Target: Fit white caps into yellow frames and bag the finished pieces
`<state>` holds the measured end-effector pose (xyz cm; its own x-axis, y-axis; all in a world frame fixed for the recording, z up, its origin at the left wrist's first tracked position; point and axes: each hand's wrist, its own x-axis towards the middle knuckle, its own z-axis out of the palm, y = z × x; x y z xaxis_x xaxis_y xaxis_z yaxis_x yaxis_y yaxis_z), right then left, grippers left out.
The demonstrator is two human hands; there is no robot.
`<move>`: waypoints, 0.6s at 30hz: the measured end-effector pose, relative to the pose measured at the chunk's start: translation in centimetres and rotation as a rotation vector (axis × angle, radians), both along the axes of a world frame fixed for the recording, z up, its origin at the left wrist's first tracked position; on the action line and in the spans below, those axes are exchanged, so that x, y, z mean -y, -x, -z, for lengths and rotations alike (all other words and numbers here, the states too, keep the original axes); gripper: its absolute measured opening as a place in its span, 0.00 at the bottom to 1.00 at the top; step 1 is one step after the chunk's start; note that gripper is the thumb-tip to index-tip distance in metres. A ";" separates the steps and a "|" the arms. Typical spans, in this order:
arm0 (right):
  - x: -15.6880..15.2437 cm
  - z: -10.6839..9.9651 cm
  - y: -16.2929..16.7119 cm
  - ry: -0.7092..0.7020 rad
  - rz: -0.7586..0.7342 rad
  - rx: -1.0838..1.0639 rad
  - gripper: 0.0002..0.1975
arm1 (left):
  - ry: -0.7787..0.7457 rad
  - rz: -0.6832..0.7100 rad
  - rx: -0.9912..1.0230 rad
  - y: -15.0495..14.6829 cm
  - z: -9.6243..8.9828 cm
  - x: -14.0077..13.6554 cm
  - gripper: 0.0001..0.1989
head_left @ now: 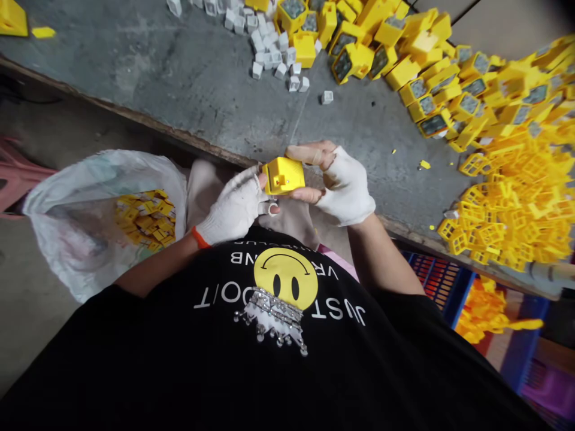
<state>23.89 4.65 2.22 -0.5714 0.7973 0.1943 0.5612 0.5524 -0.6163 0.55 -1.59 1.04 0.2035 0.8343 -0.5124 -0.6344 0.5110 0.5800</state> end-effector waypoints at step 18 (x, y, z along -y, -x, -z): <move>2.0 2.9 2.0 0.243 0.046 -0.492 0.38 | -0.691 0.103 -0.815 1.6 -0.3 0.9 0.23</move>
